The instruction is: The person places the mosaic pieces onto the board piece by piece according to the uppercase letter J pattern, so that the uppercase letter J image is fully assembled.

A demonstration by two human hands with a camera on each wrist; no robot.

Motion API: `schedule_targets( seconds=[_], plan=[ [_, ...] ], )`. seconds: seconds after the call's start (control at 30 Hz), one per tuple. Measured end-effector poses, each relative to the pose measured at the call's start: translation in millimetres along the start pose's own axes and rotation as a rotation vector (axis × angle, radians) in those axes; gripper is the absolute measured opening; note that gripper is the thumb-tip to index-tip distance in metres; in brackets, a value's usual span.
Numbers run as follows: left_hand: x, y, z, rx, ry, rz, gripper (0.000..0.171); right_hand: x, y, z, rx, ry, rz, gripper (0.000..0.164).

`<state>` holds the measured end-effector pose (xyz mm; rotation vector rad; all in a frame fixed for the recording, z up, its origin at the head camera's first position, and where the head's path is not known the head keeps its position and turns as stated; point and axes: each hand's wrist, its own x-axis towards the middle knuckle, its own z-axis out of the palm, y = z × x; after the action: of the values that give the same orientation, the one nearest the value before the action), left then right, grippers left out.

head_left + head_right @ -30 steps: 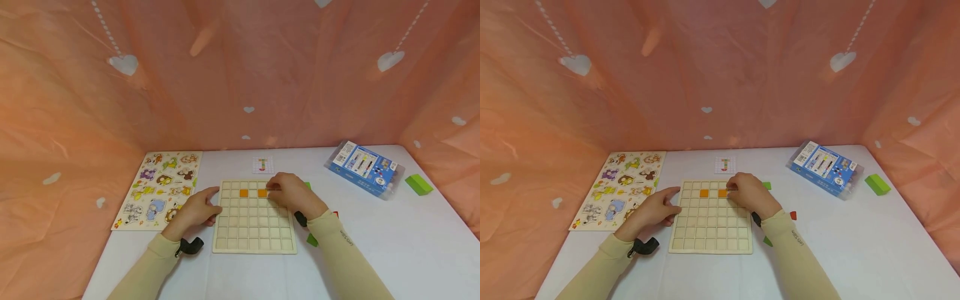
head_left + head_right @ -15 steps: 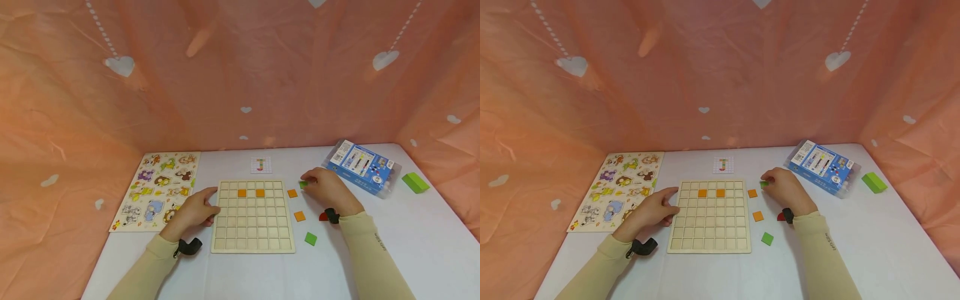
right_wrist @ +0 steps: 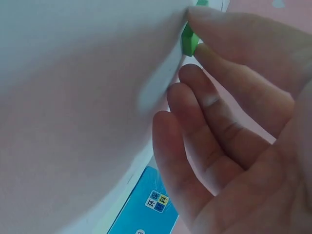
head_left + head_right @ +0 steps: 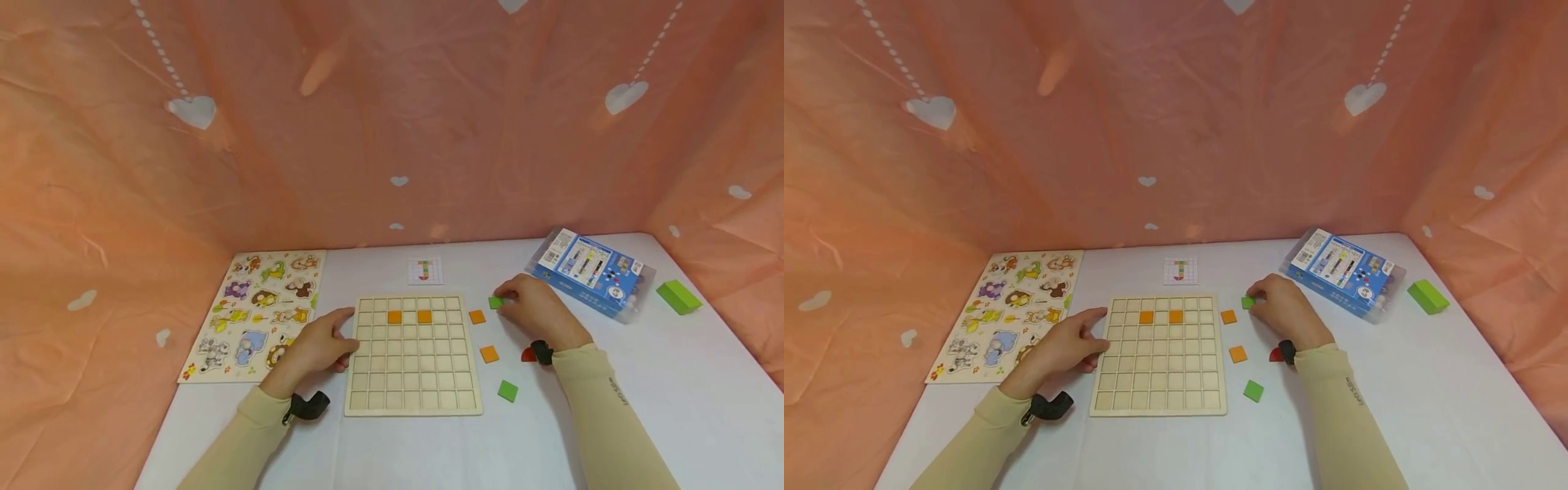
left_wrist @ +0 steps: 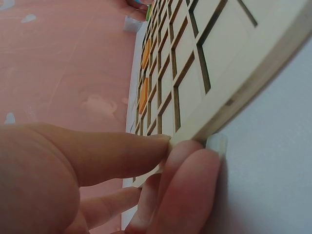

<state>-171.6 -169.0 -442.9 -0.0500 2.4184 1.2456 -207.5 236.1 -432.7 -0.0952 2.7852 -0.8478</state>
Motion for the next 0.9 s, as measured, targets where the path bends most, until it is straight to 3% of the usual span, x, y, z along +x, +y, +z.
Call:
schedule_targets(
  seconds=[0.9],
  plan=[
    [0.9,-0.1,-0.6,-0.002,0.004,0.003,0.075,-0.7,1.5,-2.1,0.002,-0.001,0.001,0.024]
  ],
)
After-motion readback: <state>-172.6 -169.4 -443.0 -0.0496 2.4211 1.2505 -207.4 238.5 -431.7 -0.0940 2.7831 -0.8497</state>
